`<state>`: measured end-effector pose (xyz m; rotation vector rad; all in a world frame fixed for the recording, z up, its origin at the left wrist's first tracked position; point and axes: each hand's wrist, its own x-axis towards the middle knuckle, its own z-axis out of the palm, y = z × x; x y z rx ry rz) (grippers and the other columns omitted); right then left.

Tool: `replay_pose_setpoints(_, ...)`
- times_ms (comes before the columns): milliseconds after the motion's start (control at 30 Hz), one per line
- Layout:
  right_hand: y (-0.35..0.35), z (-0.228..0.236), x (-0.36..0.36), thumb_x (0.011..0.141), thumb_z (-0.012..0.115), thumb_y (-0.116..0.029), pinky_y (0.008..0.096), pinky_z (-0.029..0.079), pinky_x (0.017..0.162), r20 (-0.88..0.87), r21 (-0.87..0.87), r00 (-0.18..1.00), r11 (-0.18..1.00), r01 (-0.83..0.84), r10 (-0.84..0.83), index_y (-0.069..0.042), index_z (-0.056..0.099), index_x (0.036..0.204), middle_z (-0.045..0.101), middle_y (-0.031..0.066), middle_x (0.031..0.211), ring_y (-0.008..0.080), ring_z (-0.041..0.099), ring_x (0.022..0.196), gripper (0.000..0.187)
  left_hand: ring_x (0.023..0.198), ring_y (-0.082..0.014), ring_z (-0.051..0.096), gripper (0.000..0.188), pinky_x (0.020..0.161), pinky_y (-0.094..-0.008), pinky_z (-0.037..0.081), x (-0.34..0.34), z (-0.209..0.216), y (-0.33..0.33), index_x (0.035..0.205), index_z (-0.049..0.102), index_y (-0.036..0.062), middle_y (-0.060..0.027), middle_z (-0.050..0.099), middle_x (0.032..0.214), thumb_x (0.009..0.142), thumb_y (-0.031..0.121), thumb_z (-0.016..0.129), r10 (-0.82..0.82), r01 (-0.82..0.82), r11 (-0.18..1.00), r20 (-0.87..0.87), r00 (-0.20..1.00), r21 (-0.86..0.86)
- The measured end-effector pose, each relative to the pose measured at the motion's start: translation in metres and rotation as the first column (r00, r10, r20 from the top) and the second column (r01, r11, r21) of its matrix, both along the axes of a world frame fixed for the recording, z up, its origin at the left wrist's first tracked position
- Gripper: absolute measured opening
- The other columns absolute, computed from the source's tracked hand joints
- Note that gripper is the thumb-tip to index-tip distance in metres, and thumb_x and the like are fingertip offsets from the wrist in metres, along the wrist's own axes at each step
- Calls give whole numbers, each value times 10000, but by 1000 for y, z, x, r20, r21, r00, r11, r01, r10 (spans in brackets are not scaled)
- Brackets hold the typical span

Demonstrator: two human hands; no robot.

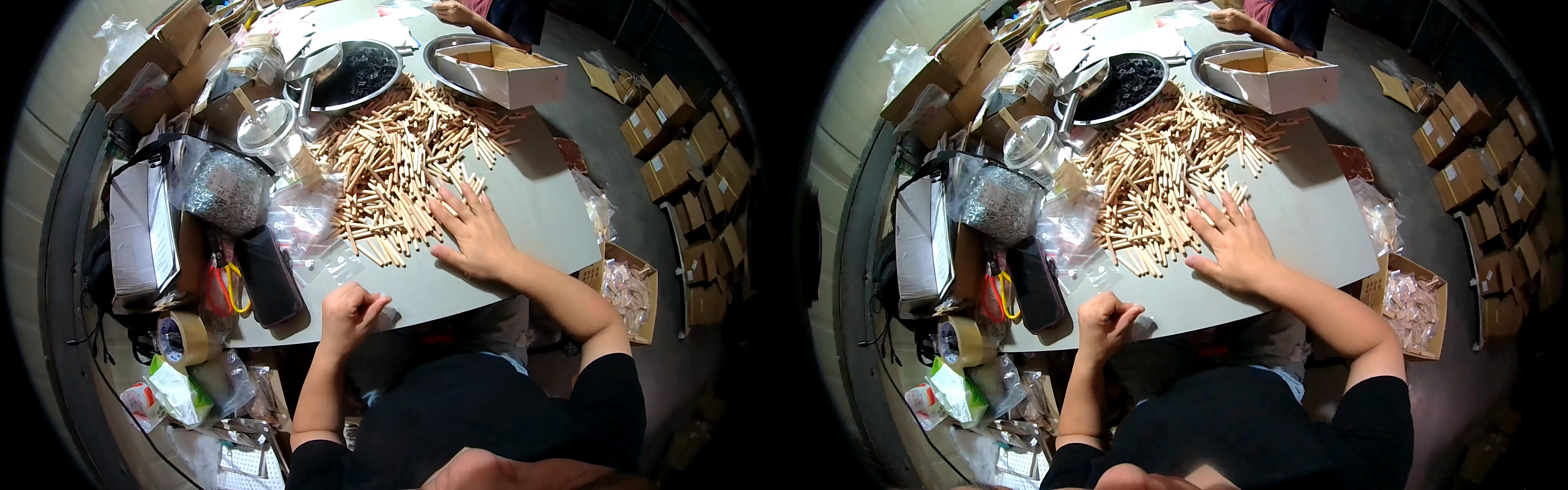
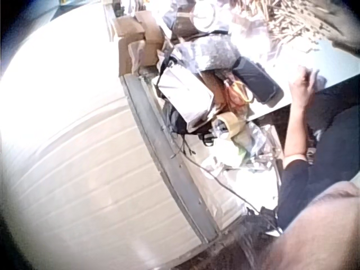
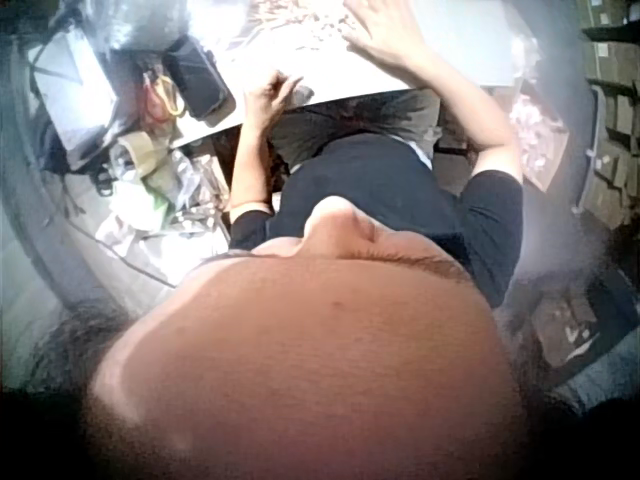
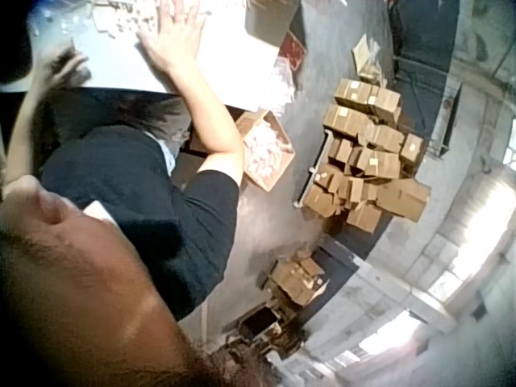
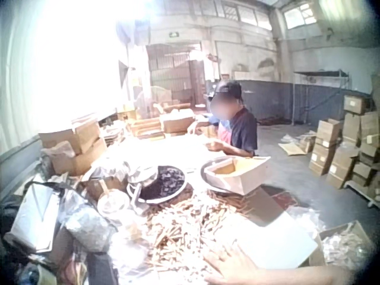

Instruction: The person repeatedly picks up small wooden sticks from a large pile on a table and places them into small clear plastic bags. The person handles the sticks one by one or in small groups, filling the bags and setting them aside on the table.

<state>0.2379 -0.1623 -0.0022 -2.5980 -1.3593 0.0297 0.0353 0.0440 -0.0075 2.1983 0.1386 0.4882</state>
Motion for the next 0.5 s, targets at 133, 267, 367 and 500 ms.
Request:
replay_pose_setpoints(133,-33,3,-27,912,575,-557,624,236,1136,15,14,998,998,62,-62,-150,430,1491,318,165,1576,459,218,1458,723,612,-219,593,134,544,-340,457,-3,9,-13,796,689,20,-100,609,719,791,81,808,-103,98,991,-56,993,-95)
replay_pose_setpoints(267,-47,0,-47,910,571,-579,637,237,1127,74,66,985,986,152,-157,-159,436,1492,289,170,1588,469,234,1450,730,827,-228,710,111,693,-289,555,3,8,-26,851,685,-12,-112,699,904,798,15,780,-81,92,985,82,993,-144)
replay_pose_setpoints(367,-44,0,-48,913,552,-601,634,226,1136,81,50,980,983,175,-179,-172,430,1498,286,159,1596,456,235,1455,737,890,-223,730,108,750,-280,572,-2,-4,-15,838,665,-42,-133,723,960,821,1,763,-147,156,966,59,987,-206)
replay_pose_setpoints(500,-25,-4,-48,924,525,-612,630,215,1144,40,24,993,993,114,-115,-180,424,1504,294,143,1597,440,242,1458,731,780,-146,709,135,676,-266,562,-8,-7,-13,843,616,-39,-145,721,882,850,-11,747,-138,117,843,0,990,-525)
